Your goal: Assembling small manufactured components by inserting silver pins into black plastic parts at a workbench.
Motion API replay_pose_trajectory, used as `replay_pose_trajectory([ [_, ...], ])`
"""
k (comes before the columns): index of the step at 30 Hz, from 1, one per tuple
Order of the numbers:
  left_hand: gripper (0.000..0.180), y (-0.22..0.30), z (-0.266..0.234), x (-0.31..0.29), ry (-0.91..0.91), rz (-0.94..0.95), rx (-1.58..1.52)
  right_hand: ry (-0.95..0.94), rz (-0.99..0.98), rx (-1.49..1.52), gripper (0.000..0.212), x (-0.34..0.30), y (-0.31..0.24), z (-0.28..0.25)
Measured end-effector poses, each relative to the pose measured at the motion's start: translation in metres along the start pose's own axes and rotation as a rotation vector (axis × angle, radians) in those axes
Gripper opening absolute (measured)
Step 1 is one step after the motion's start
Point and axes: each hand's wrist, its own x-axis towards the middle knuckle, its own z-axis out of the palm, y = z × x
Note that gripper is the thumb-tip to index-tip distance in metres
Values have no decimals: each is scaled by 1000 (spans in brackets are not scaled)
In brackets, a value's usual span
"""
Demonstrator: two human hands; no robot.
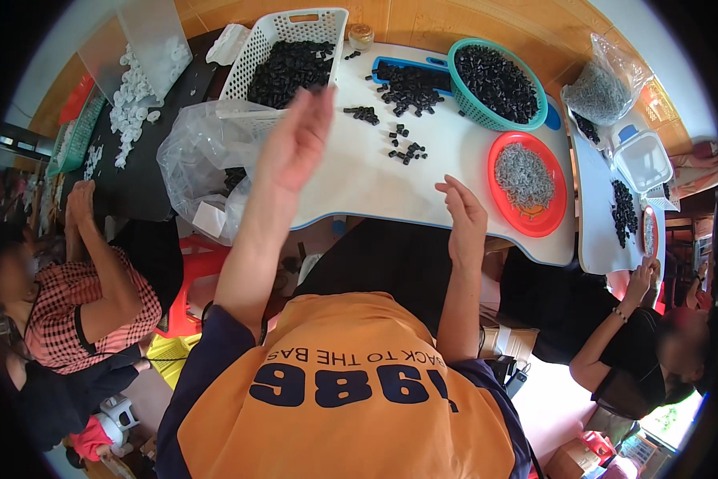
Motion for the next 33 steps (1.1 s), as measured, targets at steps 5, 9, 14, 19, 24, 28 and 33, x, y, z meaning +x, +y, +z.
replay_pose_trajectory([
  [5,19,-31,-17,26,51,52,612,195,-149,-42,24,-6,4,-43],
  [9,16,-99,-43,28,-22,102,1533,395,-235,-158,22,-16,-10,-91],
  [14,18,-136,-58,49,-192,465,2001,606,-282,-255,21,-29,-24,-140],
  [19,18,-147,-71,47,-248,552,2033,669,-280,-293,21,-33,-27,-166],
  [24,19,-149,-70,31,-270,547,2039,515,-240,-783,16,-12,-33,-169],
  [28,21,-150,-65,12,-214,488,1934,367,-289,-1071,16,14,-27,-163],
  [33,19,-149,-63,-18,-177,309,1664,292,-332,-1237,15,34,-14,-158],
])
